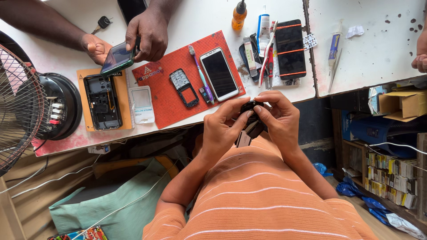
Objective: The person uses a hot air gun to apply heat to the edge of a disassembled mobile phone. They then place the phone down and handle a smartphone briefly before returning to the workbench to manipulate the phone's internal components and camera module by hand.
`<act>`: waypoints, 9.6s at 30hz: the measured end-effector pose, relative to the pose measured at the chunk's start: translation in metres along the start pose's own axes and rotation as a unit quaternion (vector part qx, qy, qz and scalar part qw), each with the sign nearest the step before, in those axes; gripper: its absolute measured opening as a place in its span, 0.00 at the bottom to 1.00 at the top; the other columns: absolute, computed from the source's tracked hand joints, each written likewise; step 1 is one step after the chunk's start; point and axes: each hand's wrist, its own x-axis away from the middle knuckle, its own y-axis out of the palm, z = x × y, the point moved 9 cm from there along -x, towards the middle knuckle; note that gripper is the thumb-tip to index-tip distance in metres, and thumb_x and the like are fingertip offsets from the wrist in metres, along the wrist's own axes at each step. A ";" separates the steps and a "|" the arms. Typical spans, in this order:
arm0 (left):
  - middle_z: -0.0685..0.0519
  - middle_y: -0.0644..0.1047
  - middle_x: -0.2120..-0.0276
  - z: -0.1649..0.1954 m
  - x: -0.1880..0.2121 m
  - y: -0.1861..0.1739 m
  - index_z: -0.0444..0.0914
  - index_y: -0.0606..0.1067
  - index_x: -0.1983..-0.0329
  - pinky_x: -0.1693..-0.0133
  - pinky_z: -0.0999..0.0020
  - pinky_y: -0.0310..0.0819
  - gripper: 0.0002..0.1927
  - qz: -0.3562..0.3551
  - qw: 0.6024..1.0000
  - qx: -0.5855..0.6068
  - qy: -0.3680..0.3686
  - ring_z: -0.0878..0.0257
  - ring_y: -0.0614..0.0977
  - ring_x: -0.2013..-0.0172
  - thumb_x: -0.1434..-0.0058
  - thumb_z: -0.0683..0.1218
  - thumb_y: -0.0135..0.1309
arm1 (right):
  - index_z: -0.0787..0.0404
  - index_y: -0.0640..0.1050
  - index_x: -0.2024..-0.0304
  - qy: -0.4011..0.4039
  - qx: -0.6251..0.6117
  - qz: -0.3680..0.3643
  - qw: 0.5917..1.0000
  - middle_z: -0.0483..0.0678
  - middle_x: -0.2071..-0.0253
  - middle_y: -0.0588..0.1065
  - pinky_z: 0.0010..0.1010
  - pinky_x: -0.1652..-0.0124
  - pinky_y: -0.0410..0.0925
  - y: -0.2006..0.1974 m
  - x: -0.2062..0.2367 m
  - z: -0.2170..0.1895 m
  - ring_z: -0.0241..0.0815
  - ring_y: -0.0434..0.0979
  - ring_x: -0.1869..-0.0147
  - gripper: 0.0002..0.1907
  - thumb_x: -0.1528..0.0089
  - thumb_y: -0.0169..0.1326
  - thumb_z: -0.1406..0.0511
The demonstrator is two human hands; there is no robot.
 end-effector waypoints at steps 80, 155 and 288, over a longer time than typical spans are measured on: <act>0.54 0.79 0.60 -0.027 -0.019 0.026 0.34 0.73 0.51 0.55 0.79 0.75 0.09 -0.023 0.991 0.129 -0.009 0.73 0.79 0.58 0.33 0.38 0.57 | 0.67 0.78 0.52 -0.051 0.232 0.061 0.969 0.47 0.60 0.79 0.22 0.58 0.78 -0.011 0.004 -0.013 0.31 0.81 0.58 0.10 0.37 0.58 0.75; 0.55 0.78 0.58 -0.052 -0.009 0.028 0.33 0.74 0.49 0.52 0.74 0.79 0.09 -0.052 0.960 0.264 -0.078 0.72 0.79 0.57 0.31 0.37 0.54 | 0.67 0.75 0.52 -0.014 0.167 0.023 0.986 0.47 0.57 0.78 0.23 0.55 0.77 -0.005 0.008 0.002 0.32 0.80 0.54 0.07 0.33 0.57 0.72; 0.48 0.82 0.54 -0.062 -0.028 0.025 0.33 0.77 0.43 0.50 0.71 0.77 0.16 -0.067 0.970 0.222 -0.076 0.66 0.82 0.52 0.29 0.44 0.46 | 0.63 0.83 0.57 -0.058 0.291 -0.018 0.955 0.46 0.60 0.77 0.27 0.59 0.74 -0.004 -0.003 -0.010 0.37 0.80 0.58 0.12 0.44 0.65 0.73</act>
